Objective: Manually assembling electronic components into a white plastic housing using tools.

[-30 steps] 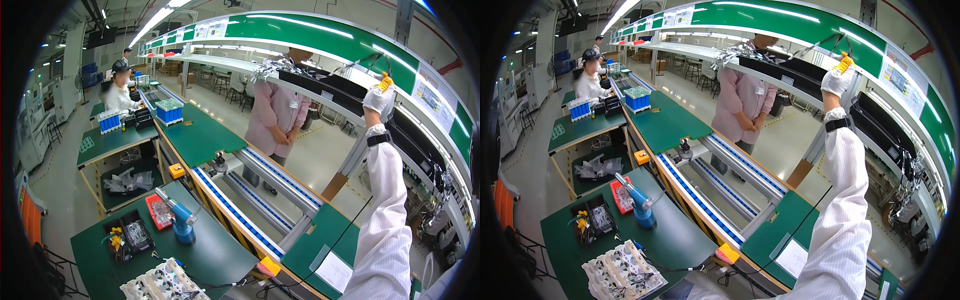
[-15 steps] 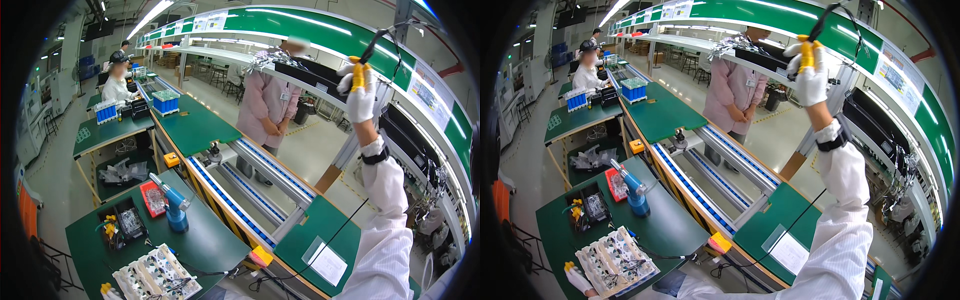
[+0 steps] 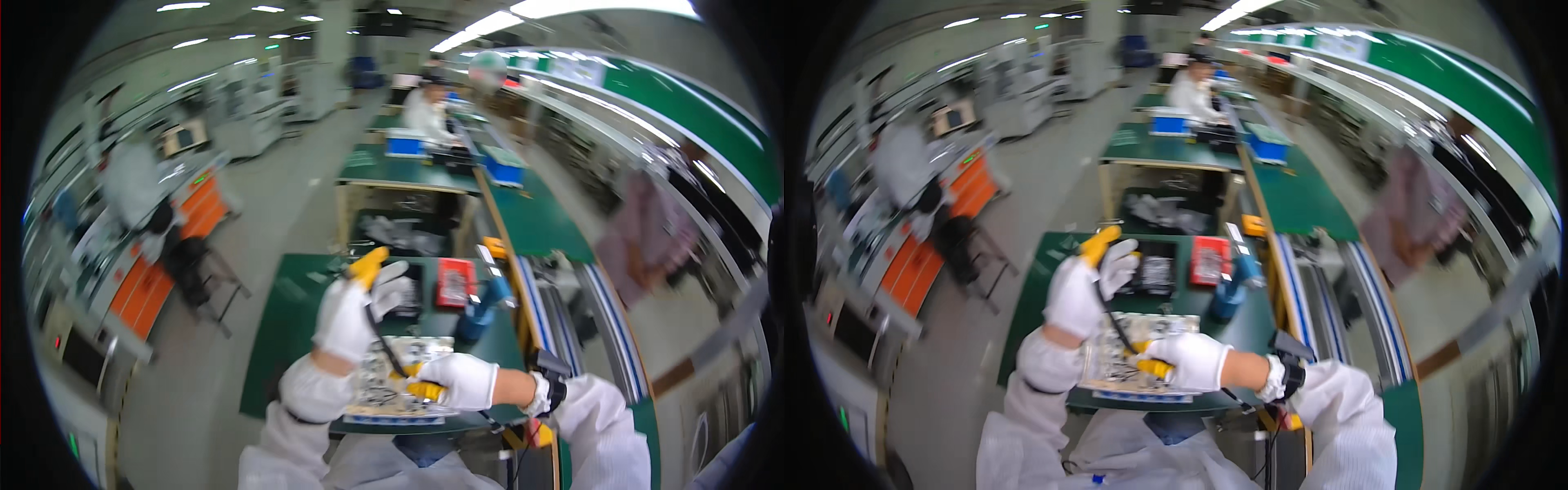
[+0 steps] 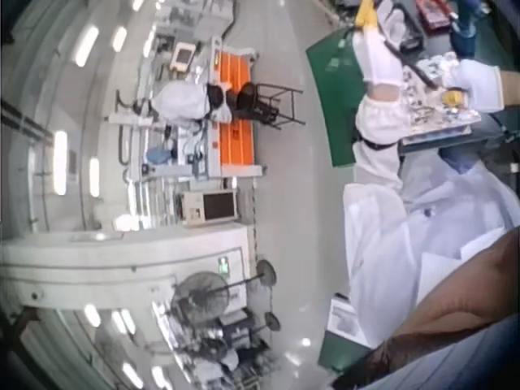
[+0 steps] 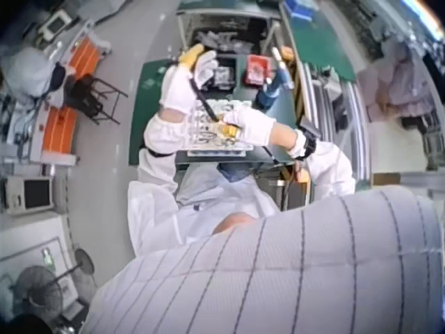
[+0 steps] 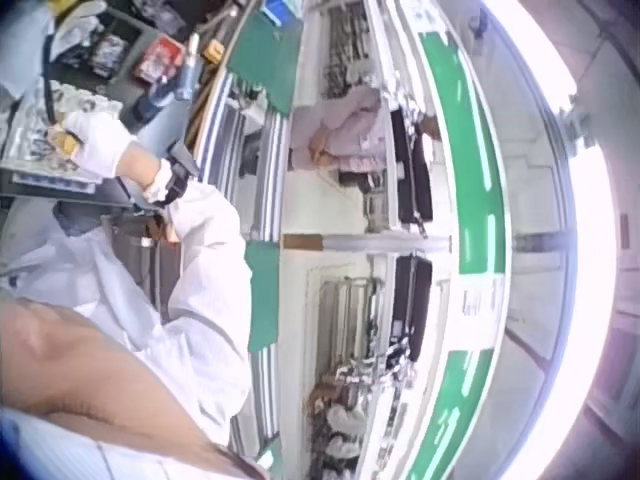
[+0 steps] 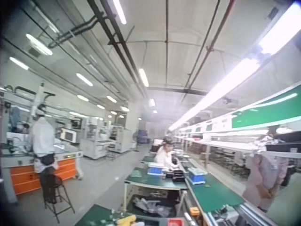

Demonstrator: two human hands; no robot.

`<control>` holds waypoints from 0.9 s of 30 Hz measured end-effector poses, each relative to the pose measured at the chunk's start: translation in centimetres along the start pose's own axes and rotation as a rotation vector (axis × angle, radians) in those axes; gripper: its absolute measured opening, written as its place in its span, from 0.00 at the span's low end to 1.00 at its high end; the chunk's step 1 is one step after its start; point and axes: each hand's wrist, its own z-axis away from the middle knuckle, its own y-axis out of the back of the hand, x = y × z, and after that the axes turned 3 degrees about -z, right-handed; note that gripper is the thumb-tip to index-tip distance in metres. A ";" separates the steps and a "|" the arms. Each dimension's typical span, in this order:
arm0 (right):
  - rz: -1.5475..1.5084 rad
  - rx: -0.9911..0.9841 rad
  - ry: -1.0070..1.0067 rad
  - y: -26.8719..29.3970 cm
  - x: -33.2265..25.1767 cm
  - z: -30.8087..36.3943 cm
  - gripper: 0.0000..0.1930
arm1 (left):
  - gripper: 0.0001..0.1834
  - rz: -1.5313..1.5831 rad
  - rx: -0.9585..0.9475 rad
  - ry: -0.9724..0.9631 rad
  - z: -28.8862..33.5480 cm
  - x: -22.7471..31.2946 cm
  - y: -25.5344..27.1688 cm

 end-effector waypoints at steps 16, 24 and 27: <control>-0.824 0.304 -0.252 -0.9 0.7 -8.1 0.09 | 0.24 -0.487 -0.006 -0.412 2.0 0.2 1.4; -0.437 0.530 -0.184 -1.2 3.8 -5.7 0.07 | 0.18 -0.768 -0.106 -0.385 1.3 -3.1 3.3; -0.696 0.312 -0.253 -0.2 2.9 -5.7 0.14 | 0.24 -0.508 -0.256 -0.198 1.5 -4.2 3.3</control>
